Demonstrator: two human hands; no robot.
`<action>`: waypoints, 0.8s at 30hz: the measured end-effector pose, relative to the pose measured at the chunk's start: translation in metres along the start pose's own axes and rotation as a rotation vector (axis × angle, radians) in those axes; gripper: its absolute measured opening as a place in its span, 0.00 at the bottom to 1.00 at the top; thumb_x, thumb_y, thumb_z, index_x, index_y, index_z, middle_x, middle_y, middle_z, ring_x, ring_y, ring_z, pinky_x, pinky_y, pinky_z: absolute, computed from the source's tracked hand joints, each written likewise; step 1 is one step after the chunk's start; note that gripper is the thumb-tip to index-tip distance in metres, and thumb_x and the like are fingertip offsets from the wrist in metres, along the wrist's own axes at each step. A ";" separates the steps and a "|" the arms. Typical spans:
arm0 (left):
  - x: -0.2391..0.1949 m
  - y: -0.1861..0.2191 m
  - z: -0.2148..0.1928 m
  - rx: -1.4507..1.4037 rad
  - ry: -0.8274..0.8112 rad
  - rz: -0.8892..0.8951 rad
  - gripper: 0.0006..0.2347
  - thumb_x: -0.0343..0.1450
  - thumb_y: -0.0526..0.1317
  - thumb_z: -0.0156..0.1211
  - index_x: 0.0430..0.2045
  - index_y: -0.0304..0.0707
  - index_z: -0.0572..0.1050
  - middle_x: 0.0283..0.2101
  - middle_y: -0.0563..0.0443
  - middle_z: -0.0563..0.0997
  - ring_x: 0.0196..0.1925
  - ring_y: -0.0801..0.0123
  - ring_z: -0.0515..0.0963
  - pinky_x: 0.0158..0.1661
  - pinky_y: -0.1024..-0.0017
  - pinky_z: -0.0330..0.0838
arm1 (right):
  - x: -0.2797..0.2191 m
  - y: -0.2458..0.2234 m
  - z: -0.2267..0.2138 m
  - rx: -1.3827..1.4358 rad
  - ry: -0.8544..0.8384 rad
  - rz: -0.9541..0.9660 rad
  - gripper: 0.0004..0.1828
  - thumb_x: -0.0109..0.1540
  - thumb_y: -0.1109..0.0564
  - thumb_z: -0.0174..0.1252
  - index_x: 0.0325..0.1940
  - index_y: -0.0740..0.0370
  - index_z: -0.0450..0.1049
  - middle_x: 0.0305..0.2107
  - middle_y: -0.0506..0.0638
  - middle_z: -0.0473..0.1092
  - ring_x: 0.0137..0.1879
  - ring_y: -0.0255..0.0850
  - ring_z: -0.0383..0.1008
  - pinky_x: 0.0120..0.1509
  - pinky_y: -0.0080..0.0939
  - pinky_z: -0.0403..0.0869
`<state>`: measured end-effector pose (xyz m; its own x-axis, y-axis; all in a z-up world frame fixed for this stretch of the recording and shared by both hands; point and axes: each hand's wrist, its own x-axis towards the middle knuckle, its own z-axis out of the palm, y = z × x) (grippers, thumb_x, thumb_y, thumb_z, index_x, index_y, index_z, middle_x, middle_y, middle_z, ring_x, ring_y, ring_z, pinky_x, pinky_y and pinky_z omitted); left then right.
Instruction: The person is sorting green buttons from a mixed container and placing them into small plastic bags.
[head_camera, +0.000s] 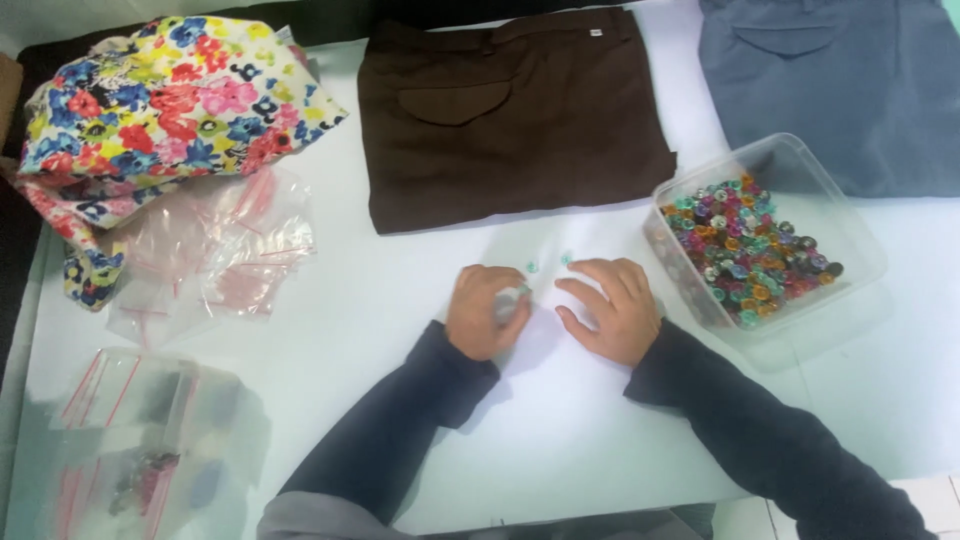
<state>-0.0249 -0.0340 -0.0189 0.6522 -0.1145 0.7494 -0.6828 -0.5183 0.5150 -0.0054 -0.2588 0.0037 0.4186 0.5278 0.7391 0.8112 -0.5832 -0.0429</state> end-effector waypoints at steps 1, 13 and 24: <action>0.003 -0.002 -0.011 0.003 0.003 -0.002 0.10 0.65 0.36 0.67 0.38 0.44 0.75 0.41 0.52 0.82 0.42 0.60 0.81 0.49 0.63 0.69 | 0.002 0.002 0.004 0.003 -0.001 -0.004 0.21 0.60 0.49 0.64 0.57 0.51 0.75 0.54 0.50 0.69 0.57 0.46 0.69 0.61 0.50 0.67; 0.020 -0.007 -0.051 0.207 -0.418 -0.416 0.08 0.69 0.37 0.57 0.40 0.42 0.74 0.37 0.49 0.80 0.42 0.56 0.82 0.51 0.63 0.68 | 0.037 0.011 0.045 0.043 -0.242 0.016 0.24 0.61 0.42 0.62 0.58 0.50 0.71 0.56 0.48 0.66 0.66 0.44 0.62 0.70 0.57 0.57; 0.018 -0.010 -0.048 0.297 -0.427 -0.419 0.04 0.73 0.38 0.57 0.38 0.45 0.77 0.41 0.53 0.81 0.46 0.63 0.80 0.49 0.68 0.67 | 0.031 0.016 0.045 0.021 -0.333 0.065 0.24 0.61 0.41 0.63 0.59 0.49 0.72 0.53 0.47 0.67 0.65 0.44 0.62 0.71 0.57 0.56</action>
<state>-0.0224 0.0097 0.0091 0.9574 -0.1468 0.2485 -0.2634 -0.7963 0.5445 0.0387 -0.2236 -0.0041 0.5775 0.6647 0.4739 0.7851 -0.6114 -0.0990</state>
